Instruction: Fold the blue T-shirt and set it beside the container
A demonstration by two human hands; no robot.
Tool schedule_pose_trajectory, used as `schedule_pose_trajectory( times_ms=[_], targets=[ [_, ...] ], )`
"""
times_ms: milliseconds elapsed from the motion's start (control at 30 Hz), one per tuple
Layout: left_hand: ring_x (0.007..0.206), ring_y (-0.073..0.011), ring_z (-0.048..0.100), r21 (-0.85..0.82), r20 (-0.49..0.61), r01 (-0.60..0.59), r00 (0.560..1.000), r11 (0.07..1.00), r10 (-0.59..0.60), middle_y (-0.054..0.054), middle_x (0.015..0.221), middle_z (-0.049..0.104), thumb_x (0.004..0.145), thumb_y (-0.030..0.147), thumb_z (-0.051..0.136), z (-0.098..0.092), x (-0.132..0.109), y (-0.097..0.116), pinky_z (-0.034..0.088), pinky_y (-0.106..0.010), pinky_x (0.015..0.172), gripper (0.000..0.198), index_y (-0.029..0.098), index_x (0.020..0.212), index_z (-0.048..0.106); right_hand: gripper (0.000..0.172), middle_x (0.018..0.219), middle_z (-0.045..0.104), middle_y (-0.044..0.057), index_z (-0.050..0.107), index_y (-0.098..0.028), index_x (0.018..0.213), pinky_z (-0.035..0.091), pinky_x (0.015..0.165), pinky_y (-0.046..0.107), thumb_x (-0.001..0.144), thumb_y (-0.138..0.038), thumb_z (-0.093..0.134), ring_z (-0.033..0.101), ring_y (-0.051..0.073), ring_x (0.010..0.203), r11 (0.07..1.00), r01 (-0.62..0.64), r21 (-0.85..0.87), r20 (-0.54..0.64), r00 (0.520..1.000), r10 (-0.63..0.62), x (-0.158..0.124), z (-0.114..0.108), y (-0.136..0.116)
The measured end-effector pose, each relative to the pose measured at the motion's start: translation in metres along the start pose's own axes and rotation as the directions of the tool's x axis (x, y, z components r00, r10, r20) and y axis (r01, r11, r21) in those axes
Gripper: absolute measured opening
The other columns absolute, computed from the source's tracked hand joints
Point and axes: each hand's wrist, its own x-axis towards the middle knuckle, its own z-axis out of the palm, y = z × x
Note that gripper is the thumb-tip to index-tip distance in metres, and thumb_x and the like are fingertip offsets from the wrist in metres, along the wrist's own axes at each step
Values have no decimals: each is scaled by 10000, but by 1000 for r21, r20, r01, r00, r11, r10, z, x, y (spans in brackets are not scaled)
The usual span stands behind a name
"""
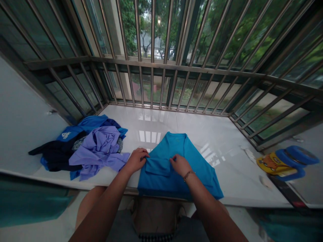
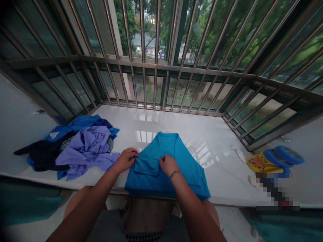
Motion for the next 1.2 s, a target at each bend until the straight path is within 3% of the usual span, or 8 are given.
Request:
schedule_pose_trajectory(
  times_ms=[167,267,333,433,533,667,933,1200],
  targets=[
    [1115,-267,690,0,-20,14,1000,1000,-14,-65,1135,782,851,112,603,-4,2,7,537,-438,1038,295,262,947,839,326,1234,797,194,727,-125,1297,533,954,356,1111,-294,518,755,307,1159,993,30,-118,-82,996,-40,49,-27,-16],
    [1123,-289,687,71,-89,82,993,994,-76,-94,1125,774,1004,259,597,4,6,27,528,-468,1031,222,245,944,811,447,1372,734,195,613,-127,1512,518,1003,346,1077,-189,532,730,289,1215,980,91,-179,-105,988,-111,84,-43,-25],
    [1174,-319,675,125,-104,40,994,991,-27,-118,1195,765,1025,423,677,16,9,49,509,-499,1051,223,243,1061,803,585,1509,636,181,503,-161,1639,497,1040,329,1056,-144,547,708,262,1246,961,168,-219,-99,976,-193,104,-51,-29],
    [1265,-375,640,207,16,-132,991,969,131,-142,1341,734,863,573,890,39,10,82,472,-551,1099,499,252,1225,767,669,1620,511,126,481,-227,1680,451,1098,300,1029,-94,561,649,232,1320,911,303,-280,-45,944,-327,128,-59,-33],
    [1206,-360,659,286,147,-189,977,939,152,-117,1256,757,888,470,899,56,6,101,492,-520,1025,343,248,1113,766,537,1594,537,92,686,-264,1497,449,1109,286,996,-83,626,594,237,1367,856,392,-336,21,912,-409,146,-61,-36],
    [1091,-290,688,207,155,-217,970,954,187,-83,1121,774,1021,325,752,60,-5,101,496,-455,950,85,242,1027,734,336,1404,663,114,792,-217,1255,482,1044,300,1049,-107,550,622,240,1270,814,420,-401,51,898,-438,161,-61,-37],
    [1166,-292,702,132,100,-203,976,970,191,-81,1238,781,1027,283,736,68,-25,91,506,-482,1022,62,245,1073,721,340,1297,723,168,747,-152,1300,476,1063,346,1100,-131,473,644,259,1221,743,466,-481,71,865,-497,159,-48,-23],
    [1212,-286,712,23,17,-194,981,981,194,-101,1301,774,1045,274,676,63,-42,90,565,-486,1052,189,230,1224,717,457,1529,676,135,687,-175,1507,431,1241,391,1087,-159,507,601,282,1388,631,570,-526,141,790,-597,151,-46,7]
  ],
)
